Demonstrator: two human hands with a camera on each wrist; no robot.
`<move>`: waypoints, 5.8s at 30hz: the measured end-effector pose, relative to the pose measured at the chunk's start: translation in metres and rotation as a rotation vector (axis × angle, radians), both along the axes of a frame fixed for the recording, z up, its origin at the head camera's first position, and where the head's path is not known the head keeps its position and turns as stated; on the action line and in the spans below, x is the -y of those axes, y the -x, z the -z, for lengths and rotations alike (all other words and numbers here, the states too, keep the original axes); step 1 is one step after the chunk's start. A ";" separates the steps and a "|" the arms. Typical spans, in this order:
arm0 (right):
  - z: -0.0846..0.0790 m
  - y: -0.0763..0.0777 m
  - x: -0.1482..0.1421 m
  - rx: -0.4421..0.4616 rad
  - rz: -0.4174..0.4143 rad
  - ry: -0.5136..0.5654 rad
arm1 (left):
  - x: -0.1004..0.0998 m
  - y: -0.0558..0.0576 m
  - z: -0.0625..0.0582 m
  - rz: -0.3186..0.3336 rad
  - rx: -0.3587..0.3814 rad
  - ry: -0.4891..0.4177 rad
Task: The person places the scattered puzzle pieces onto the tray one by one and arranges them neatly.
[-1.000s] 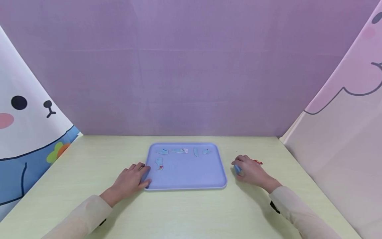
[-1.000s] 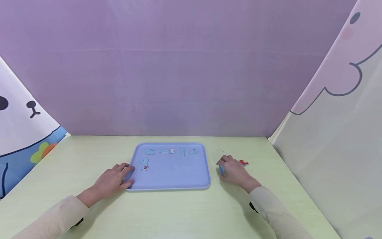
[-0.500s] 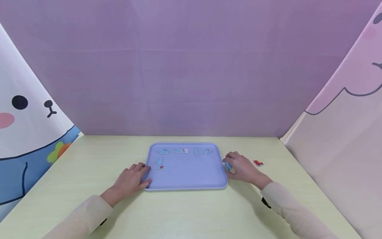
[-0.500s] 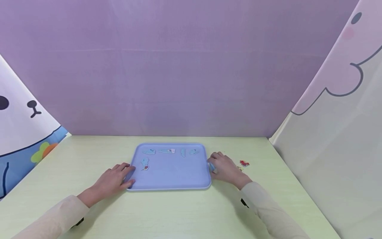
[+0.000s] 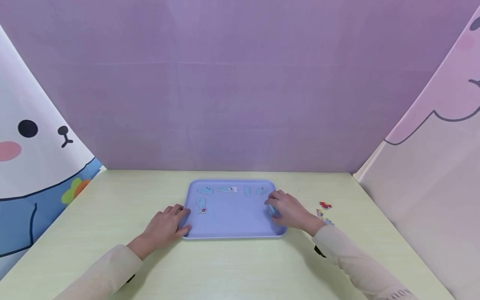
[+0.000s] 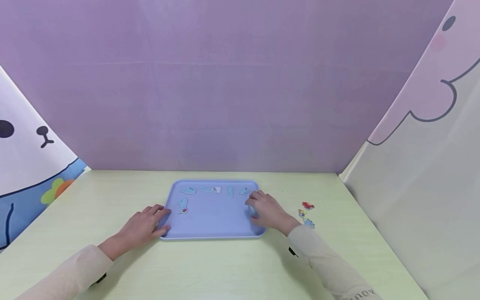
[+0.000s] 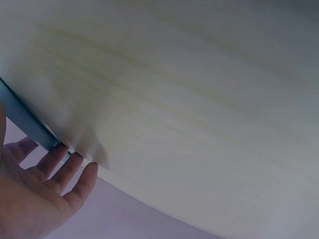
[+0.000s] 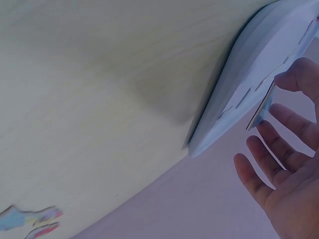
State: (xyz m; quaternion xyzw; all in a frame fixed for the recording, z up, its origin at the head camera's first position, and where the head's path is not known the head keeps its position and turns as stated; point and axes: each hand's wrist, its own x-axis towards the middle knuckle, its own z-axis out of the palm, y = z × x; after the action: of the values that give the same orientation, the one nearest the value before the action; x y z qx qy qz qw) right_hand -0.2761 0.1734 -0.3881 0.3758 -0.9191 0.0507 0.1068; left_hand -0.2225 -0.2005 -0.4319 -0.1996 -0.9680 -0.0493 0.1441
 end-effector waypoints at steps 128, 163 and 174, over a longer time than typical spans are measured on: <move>0.004 0.013 0.034 0.046 -0.040 -0.097 | 0.001 0.002 0.000 0.002 0.001 0.011; 0.016 -0.004 -0.098 0.096 0.138 0.055 | 0.002 0.000 0.000 0.009 0.001 0.006; 0.020 -0.010 -0.127 0.098 0.143 0.064 | 0.001 0.000 -0.003 0.014 0.000 0.004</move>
State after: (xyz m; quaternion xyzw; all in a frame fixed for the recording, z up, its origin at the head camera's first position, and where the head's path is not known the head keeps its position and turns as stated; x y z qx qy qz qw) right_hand -0.2665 0.3007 -0.4077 0.3024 -0.9457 0.0905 0.0772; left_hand -0.2220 -0.2015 -0.4294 -0.2065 -0.9666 -0.0484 0.1436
